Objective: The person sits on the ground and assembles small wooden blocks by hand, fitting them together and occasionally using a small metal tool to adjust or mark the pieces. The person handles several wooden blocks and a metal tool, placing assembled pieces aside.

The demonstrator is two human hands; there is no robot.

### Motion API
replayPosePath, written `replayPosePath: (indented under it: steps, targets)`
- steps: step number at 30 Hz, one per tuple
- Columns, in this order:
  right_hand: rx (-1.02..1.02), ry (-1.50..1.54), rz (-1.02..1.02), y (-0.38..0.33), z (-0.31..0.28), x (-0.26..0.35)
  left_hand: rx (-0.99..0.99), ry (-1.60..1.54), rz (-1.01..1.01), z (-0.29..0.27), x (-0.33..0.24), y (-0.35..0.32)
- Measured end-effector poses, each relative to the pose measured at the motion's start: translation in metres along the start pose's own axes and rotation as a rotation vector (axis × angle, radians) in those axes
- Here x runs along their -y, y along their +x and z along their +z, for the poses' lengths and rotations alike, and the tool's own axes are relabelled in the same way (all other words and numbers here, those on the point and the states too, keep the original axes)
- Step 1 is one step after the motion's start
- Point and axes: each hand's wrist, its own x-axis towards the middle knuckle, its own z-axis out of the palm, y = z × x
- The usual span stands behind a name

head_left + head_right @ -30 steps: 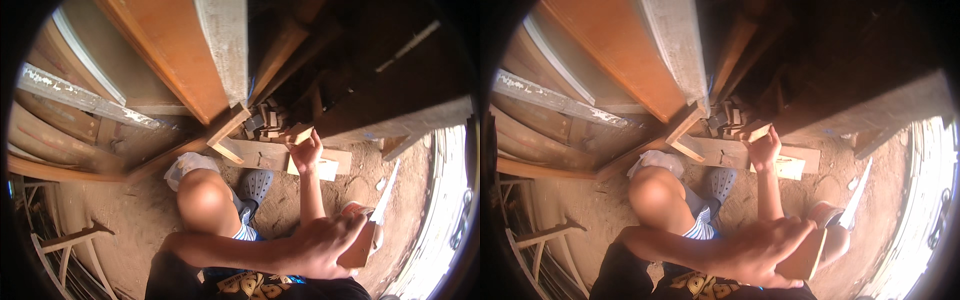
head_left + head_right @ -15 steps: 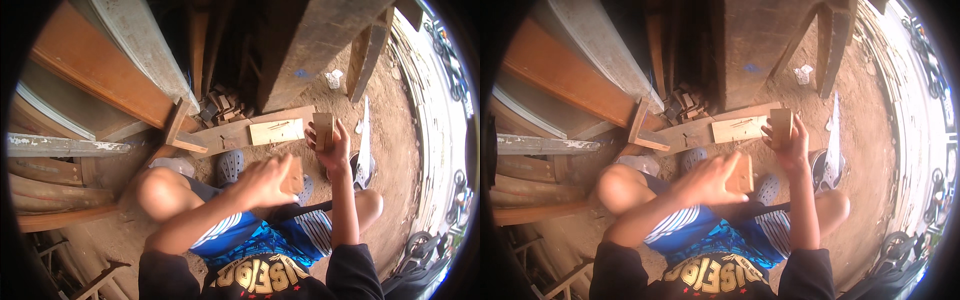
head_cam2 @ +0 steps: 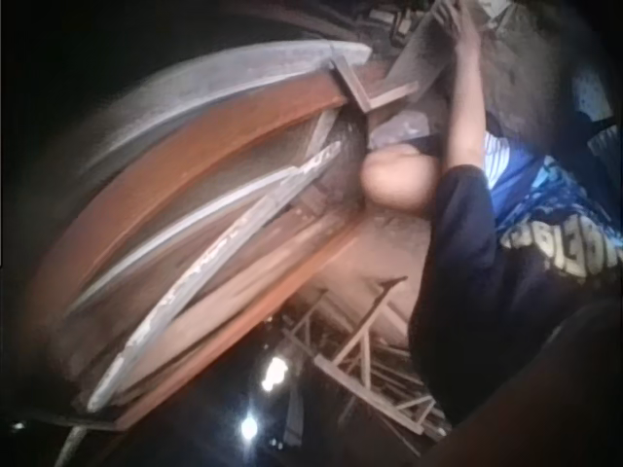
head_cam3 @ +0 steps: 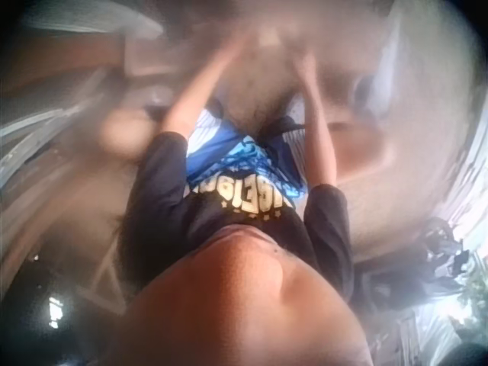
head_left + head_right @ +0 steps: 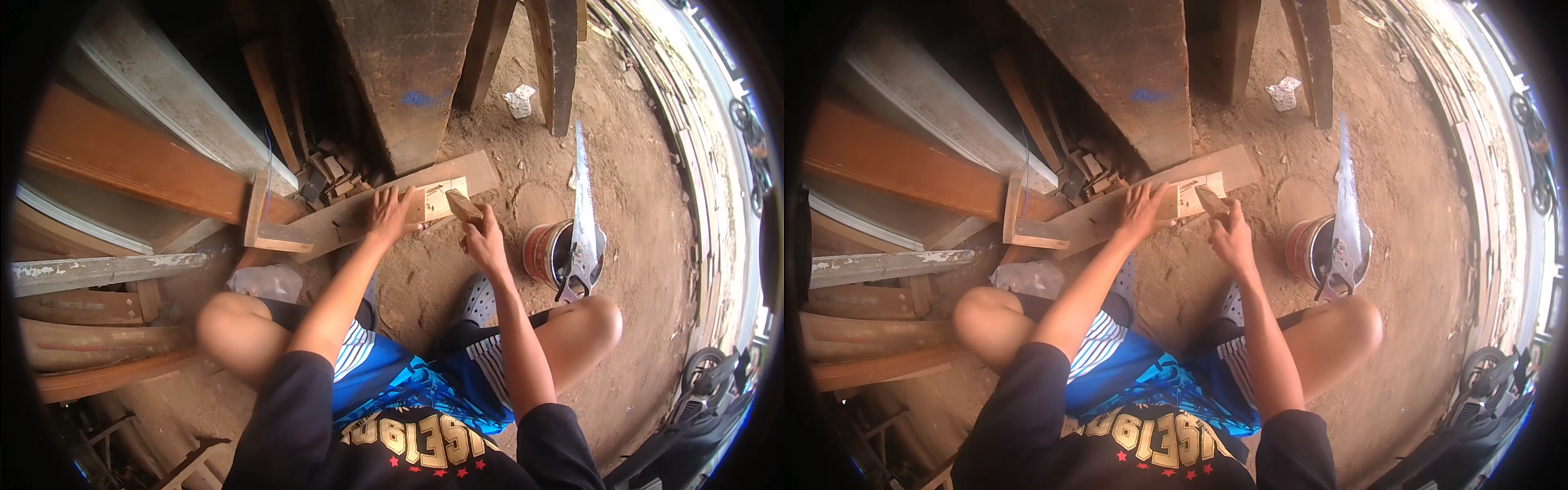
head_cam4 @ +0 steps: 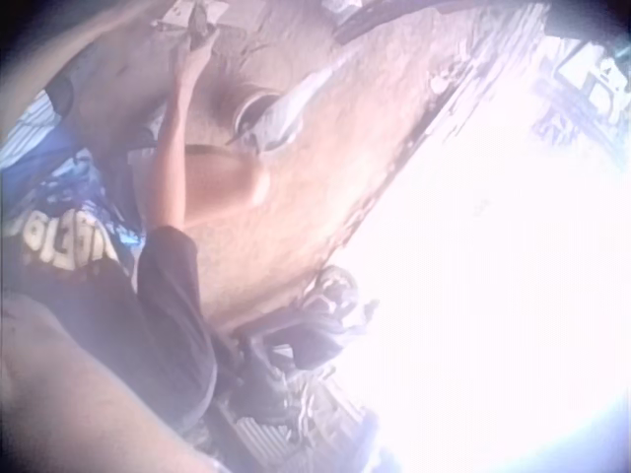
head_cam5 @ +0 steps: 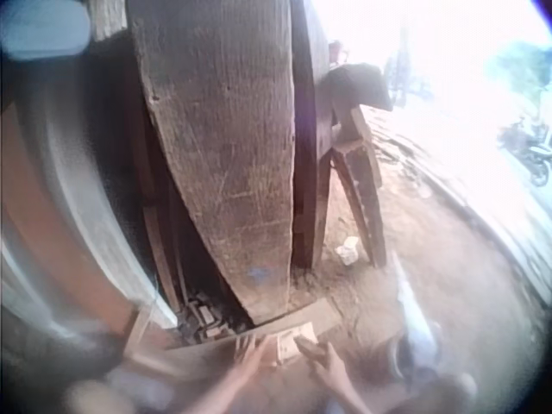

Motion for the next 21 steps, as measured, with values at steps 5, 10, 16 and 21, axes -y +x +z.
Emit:
replayPosePath:
  steps: [5, 10, 16, 21]
  targets:
    - [-0.1, 0.36, 0.025, 0.006, 0.006, -0.011, -0.06, 0.019, -0.097, 0.008, -0.011, -0.005]
    - [0.064, 0.679, 0.264, 0.005, 0.017, -0.006, -0.015, 0.016, -0.158, 0.011, 0.004, -0.016]
    - [0.113, 0.748, 0.348, -0.008, 0.034, -0.046, 0.023, -0.029, -0.162, 0.009, 0.003, -0.014]
    - [0.124, 0.979, 0.393, -0.004, 0.034, -0.068, 0.016, -0.085, -0.169, 0.019, 0.007, -0.01]
